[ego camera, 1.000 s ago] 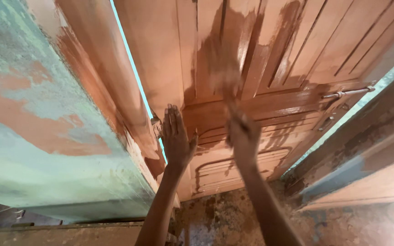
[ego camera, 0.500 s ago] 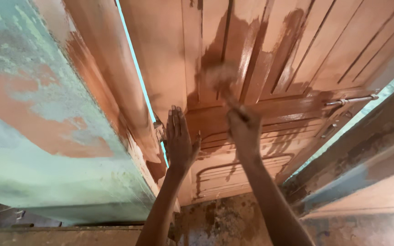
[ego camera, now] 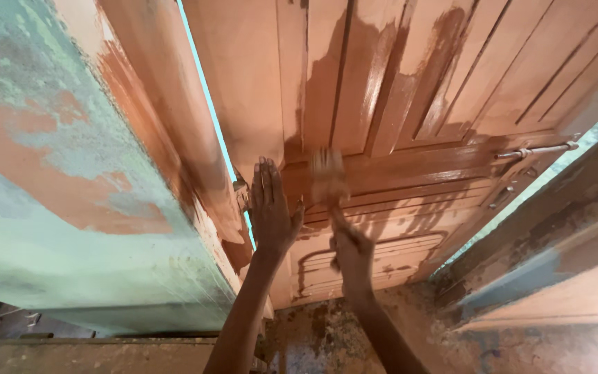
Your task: The person paints a wooden paneled door with brown paint using a wide brush, steadying the door with the other hand. They work across the door panels and rails, covering unpainted wood areas with paint throughout the clip.
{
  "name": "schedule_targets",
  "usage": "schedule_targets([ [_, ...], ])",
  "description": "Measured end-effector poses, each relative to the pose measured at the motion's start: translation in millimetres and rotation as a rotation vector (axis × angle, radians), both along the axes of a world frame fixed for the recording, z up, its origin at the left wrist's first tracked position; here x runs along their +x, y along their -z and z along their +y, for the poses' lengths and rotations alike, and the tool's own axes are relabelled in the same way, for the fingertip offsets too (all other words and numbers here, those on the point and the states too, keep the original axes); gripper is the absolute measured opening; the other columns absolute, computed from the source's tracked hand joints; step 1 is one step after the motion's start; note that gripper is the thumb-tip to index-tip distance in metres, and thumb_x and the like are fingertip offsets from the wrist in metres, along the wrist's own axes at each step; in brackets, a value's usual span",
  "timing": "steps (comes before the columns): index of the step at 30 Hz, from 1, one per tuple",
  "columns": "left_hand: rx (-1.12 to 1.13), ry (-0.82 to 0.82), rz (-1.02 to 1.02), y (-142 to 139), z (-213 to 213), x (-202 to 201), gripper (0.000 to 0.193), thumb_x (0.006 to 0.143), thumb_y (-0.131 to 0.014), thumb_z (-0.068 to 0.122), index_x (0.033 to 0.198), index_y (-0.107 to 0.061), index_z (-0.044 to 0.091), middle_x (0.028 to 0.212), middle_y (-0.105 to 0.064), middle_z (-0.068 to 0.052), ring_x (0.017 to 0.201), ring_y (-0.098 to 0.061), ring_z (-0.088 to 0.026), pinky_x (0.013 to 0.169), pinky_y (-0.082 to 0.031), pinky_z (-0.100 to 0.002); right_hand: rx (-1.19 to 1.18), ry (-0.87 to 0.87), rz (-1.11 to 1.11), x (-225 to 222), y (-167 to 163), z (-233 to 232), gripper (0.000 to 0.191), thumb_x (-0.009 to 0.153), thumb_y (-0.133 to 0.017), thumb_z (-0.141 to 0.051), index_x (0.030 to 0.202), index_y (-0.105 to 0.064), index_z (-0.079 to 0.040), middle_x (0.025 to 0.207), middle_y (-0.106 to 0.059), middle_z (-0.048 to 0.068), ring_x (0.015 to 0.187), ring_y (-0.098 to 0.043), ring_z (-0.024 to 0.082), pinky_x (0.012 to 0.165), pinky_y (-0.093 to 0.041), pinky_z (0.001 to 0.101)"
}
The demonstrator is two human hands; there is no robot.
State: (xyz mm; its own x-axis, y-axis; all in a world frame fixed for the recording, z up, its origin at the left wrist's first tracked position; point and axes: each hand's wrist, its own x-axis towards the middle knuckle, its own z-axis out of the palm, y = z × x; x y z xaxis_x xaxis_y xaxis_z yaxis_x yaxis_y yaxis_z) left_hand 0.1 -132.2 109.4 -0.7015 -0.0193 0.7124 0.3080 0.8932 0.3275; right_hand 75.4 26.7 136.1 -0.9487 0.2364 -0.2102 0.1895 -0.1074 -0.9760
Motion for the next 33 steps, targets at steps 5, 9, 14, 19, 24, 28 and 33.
schedule_targets([
  [5, 0.011, 0.008, 0.055, -0.3, 1.8, -4.1, 0.090, 0.093, -0.065, 0.039, 0.160, -0.024, -0.005, 0.168, -0.024, -0.025, 0.157, -0.022, -0.041, 0.126, -0.023, -0.052, -0.010, -0.062, 0.157, 5.2, 5.3, 2.9, 0.035, 0.104, -0.057, -0.022, 0.134, -0.071, -0.032, 0.061, -0.047, -0.005, 0.043, -0.033, 0.002, 0.033, -0.029, 0.0196],
  [9, 0.017, 0.041, 0.111, -6.8, 6.1, -6.6, 0.089, 0.095, -0.065, 0.035, 0.161, -0.022, -0.007, 0.168, -0.023, -0.027, 0.157, -0.022, -0.042, 0.128, -0.023, -0.052, 0.146, -0.034, 0.518, -37.8, -41.2, 6.4, 0.032, 0.106, -0.055, -0.021, 0.133, -0.071, -0.027, 0.057, -0.050, -0.004, 0.040, -0.039, 0.004, 0.031, -0.033, 0.0197],
  [14, -0.009, 0.072, 0.112, -30.2, 7.7, -2.8, 0.090, 0.095, -0.067, 0.031, 0.162, -0.019, -0.005, 0.169, -0.022, -0.025, 0.158, -0.021, -0.043, 0.128, -0.024, -0.051, 0.047, -0.054, 0.591, -61.7, -87.6, 23.8, 0.033, 0.104, -0.063, -0.016, 0.136, -0.068, -0.024, 0.061, -0.055, -0.005, 0.042, -0.040, 0.004, 0.034, -0.031, 0.0204],
  [19, -0.096, 0.092, 0.104, -72.3, -4.6, -11.2, 0.098, 0.086, -0.073, 0.030, 0.161, -0.018, -0.003, 0.168, -0.020, -0.024, 0.157, -0.021, -0.042, 0.127, -0.023, -0.053, 0.637, -0.085, 0.803, -9.0, -81.4, 62.5, 0.038, 0.099, -0.063, -0.011, 0.135, -0.072, -0.019, 0.058, -0.053, -0.002, 0.047, -0.045, 0.006, 0.042, -0.037, 0.0235],
  [24, -0.094, 0.092, 0.188, -95.0, -0.4, -26.7, 0.099, 0.087, -0.074, 0.025, 0.164, -0.018, -0.002, 0.170, -0.022, -0.023, 0.159, -0.021, -0.041, 0.129, -0.023, -0.051, 0.941, -0.209, 0.952, -48.3, -90.0, 91.4, 0.024, 0.095, -0.068, -0.014, 0.118, -0.075, -0.015, 0.060, -0.064, 0.003, 0.044, -0.052, 0.010, 0.040, -0.044, 0.0296],
  [28, -0.127, 0.096, 0.260, -99.9, 7.5, -28.5, 0.098, 0.090, -0.076, 0.026, 0.163, -0.017, -0.003, 0.170, -0.022, -0.025, 0.159, -0.021, -0.043, 0.129, -0.022, -0.051, 1.078, -0.070, 1.020, -66.8, -114.6, 119.9, 0.018, 0.095, -0.071, -0.014, 0.111, -0.079, -0.015, 0.062, -0.063, 0.009, 0.051, -0.057, 0.014, 0.050, -0.047, 0.0329],
  [33, -0.078, 0.067, 0.232, -110.1, 6.7, -27.7, 0.101, 0.084, -0.076, 0.026, 0.162, -0.018, -0.005, 0.169, -0.022, -0.026, 0.158, -0.021, -0.043, 0.128, -0.023, -0.052, 1.006, -0.229, 0.972, -53.1, -154.5, 128.7, 0.025, 0.090, -0.071, -0.015, 0.113, -0.080, -0.015, 0.056, -0.060, 0.010, 0.045, -0.055, 0.014, 0.046, -0.044, 0.0328],
])
